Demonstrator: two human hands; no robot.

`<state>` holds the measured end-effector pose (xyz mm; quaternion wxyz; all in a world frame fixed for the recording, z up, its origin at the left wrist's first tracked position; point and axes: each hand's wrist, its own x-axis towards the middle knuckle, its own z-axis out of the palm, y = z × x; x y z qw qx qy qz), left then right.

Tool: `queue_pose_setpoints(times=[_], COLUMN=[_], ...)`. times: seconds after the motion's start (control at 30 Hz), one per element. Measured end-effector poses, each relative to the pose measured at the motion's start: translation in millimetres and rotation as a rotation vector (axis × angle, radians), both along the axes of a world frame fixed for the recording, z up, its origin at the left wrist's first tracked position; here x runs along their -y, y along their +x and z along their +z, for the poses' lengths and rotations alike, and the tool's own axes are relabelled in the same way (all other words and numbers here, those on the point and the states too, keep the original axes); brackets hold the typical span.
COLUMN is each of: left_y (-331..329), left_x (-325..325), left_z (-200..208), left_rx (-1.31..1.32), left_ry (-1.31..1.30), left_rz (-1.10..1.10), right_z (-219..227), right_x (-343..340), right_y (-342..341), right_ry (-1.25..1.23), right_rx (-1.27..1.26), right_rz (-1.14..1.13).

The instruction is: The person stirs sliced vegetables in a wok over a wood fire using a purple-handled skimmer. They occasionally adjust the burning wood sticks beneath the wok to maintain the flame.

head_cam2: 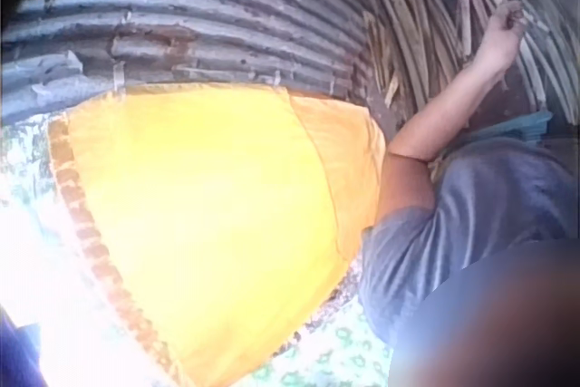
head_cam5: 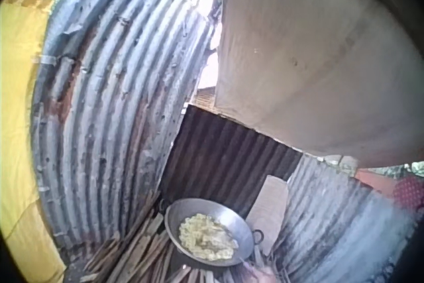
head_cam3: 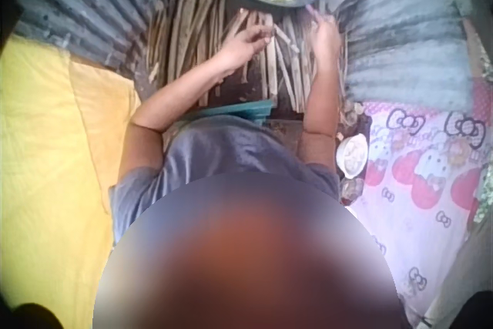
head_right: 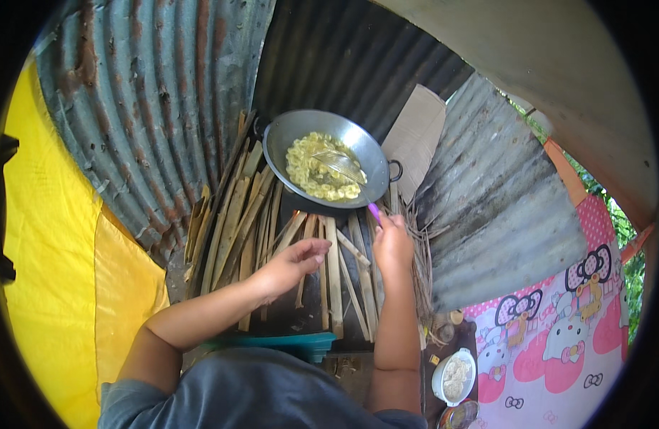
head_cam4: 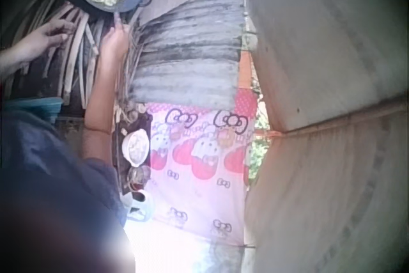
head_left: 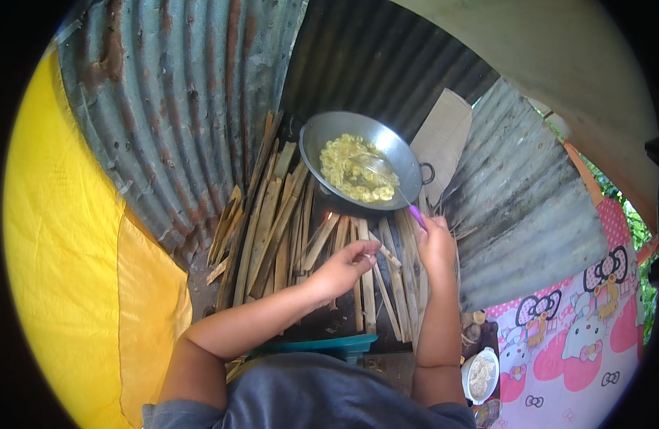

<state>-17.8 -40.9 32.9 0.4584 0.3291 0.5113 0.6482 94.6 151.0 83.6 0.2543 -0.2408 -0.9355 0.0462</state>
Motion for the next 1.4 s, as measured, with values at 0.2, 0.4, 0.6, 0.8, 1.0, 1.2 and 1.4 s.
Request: queue_pose_setpoints(times=[0.2, 0.4, 0.6, 0.8, 1.0, 1.2, 1.4], left_y=[-5.2, -10.6, -15.0, -14.4, -26.5, -7.2, -8.6], left_x=[1.8, 0.7, 2.8, 1.4, 5.2, -11.2, -3.7], left_z=[1.8, -3.6, -5.1, -5.6, -9.7, -6.3, -6.4], left_rx=[0.027, 0.023, 0.028, 0.023, 0.045, 0.036, 0.035], left_ry=[-0.041, -0.024, -0.012, -0.015, -0.033, -0.029, -0.023], left_rz=[0.080, 0.125, 0.148, 0.161, 0.180, 0.081, 0.093], right_z=[-27.3, -41.7, -53.7, -40.2, 3.3, -0.7, 4.8], right_x=[-34.7, -37.1, -76.9, -28.7, 24.6, 30.3, 40.5], right_y=[-27.0, -43.5, -78.6, -73.4, -12.4, -28.2, 1.5], right_ry=[-0.048, -0.374, -0.184, -0.126, -0.012, 0.024, 0.066], right_rx=[-0.093, -0.123, -0.289, -0.017, 0.032, 0.113, 0.131], right_rz=[-0.248, -0.083, -0.119, -0.034, 0.049, 0.002, -0.086])
